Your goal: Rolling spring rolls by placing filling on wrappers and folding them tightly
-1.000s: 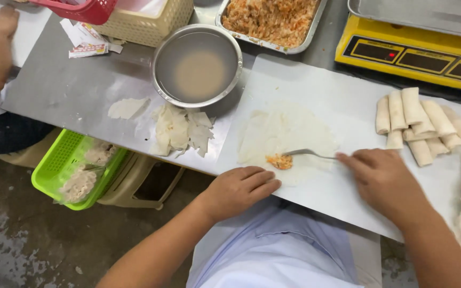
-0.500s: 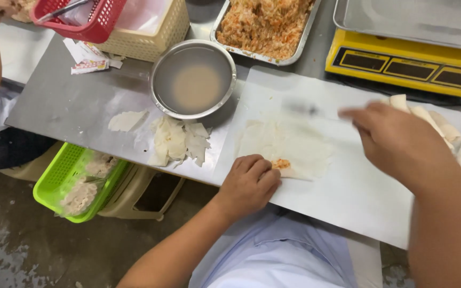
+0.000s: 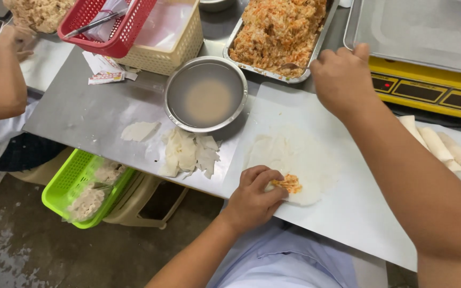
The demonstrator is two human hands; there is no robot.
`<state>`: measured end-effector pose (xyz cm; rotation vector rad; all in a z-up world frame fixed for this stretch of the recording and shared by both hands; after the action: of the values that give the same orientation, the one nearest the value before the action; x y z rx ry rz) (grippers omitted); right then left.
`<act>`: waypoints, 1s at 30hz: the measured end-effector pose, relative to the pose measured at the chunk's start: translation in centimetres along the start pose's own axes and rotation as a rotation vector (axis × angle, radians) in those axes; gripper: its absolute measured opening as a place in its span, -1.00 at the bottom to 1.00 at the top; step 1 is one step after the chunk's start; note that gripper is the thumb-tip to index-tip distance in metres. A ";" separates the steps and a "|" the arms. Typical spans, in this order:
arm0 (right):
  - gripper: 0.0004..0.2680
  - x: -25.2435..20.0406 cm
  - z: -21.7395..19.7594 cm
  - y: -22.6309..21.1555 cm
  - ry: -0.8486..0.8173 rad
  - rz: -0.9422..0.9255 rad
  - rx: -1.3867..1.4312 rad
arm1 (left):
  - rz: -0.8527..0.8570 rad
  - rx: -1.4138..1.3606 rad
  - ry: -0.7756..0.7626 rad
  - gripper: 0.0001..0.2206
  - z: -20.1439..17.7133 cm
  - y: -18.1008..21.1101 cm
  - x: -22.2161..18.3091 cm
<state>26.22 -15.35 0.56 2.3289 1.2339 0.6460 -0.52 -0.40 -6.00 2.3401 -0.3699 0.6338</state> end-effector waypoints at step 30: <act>-0.68 -18.0 -8.7 -8.7 -0.537 0.213 0.996 | 0.034 0.284 0.178 -0.57 -0.1 -0.5 1.3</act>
<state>6.58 -24.79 -1.03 3.1074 1.1783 -0.7053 0.78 -0.12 -5.51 2.5213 -0.2524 0.9577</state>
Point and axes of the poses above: each hand's wrist, its own x-axis towards the middle knuckle, its own z-axis out of the palm, y = z × x, the point moved 3 cm from there along x, towards the middle knuckle, and after that the axes turned 14 degrees about -z, right-handed, at the moved point
